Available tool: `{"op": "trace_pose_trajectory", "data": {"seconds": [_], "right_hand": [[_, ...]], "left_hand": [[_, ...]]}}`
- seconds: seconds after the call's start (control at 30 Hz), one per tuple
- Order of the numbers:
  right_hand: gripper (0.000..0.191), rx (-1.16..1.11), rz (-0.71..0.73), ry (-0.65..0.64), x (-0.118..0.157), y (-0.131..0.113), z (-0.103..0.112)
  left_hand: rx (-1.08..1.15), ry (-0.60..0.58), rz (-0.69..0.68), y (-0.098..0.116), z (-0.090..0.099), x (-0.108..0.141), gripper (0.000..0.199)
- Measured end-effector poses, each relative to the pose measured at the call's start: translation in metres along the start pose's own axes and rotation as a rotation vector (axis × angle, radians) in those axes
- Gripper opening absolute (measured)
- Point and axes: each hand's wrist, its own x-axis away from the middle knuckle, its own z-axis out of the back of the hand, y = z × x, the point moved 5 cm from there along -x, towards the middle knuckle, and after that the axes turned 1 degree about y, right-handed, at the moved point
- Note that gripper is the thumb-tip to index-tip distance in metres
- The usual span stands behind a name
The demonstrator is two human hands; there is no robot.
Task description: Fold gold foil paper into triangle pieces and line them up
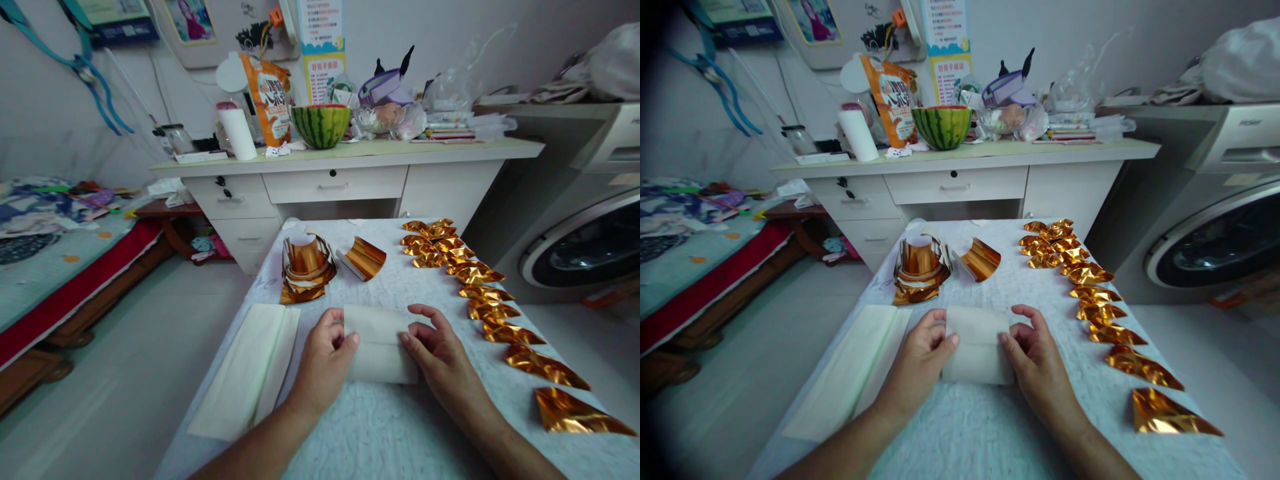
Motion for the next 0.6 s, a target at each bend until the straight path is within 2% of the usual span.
{"op": "trace_pose_trajectory", "data": {"seconds": [0.13,0.23,0.37,0.6], "right_hand": [[0.039,-0.023,0.015,-0.011,-0.001,-0.001,0.004],[0.026,0.097,0.052,-0.029,-0.002,-0.002,0.006],[0.019,0.307,0.105,0.002,-0.002,-0.003,0.009],[0.019,0.435,0.122,0.054,-0.003,-0.001,0.018]], "left_hand": [[-0.045,0.057,0.001,-0.004,0.001,0.001,0.031],[-0.098,0.076,-0.022,-0.003,0.001,0.001,0.028],[-0.326,0.031,-0.070,0.003,-0.001,0.003,0.011],[-0.563,-0.004,-0.150,0.007,-0.003,0.002,0.020]]}}
